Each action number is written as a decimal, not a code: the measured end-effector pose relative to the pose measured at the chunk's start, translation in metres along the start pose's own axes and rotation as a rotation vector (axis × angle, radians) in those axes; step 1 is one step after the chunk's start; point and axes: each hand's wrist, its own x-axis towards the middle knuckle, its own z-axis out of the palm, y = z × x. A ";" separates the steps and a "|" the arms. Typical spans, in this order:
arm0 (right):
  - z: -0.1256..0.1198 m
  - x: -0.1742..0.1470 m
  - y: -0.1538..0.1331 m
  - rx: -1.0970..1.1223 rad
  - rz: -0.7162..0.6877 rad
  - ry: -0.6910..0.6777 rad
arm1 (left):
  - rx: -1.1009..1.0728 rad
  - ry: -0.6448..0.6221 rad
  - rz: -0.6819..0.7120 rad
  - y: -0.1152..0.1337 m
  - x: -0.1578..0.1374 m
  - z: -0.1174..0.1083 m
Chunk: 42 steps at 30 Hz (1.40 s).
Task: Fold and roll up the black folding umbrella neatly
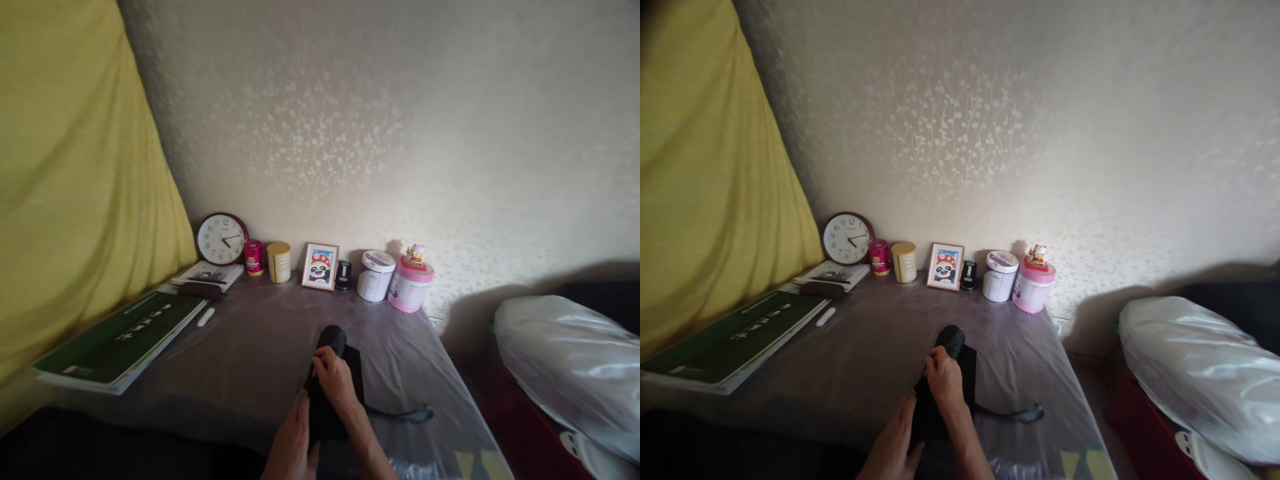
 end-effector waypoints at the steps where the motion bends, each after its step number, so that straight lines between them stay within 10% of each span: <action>1: 0.000 0.000 -0.001 -0.001 -0.005 -0.009 | 0.001 0.001 0.008 -0.001 -0.001 -0.003; 9: -0.003 0.000 -0.006 -0.046 -0.037 -0.071 | 0.131 0.114 0.058 0.016 0.014 -0.030; 17: 0.005 0.006 -0.008 -0.089 -0.062 -0.073 | 0.139 0.016 -0.083 0.021 0.018 0.001; 24: 0.006 -0.015 0.010 0.172 -0.324 0.076 | -0.043 -0.050 -0.123 0.012 0.015 -0.009; 29: 0.010 -0.017 0.024 0.006 -0.507 0.083 | -0.093 -0.160 -0.210 0.009 0.015 -0.016; 42: 0.018 0.057 0.036 -0.140 -0.405 0.113 | -0.055 -0.527 -0.391 0.015 0.040 -0.050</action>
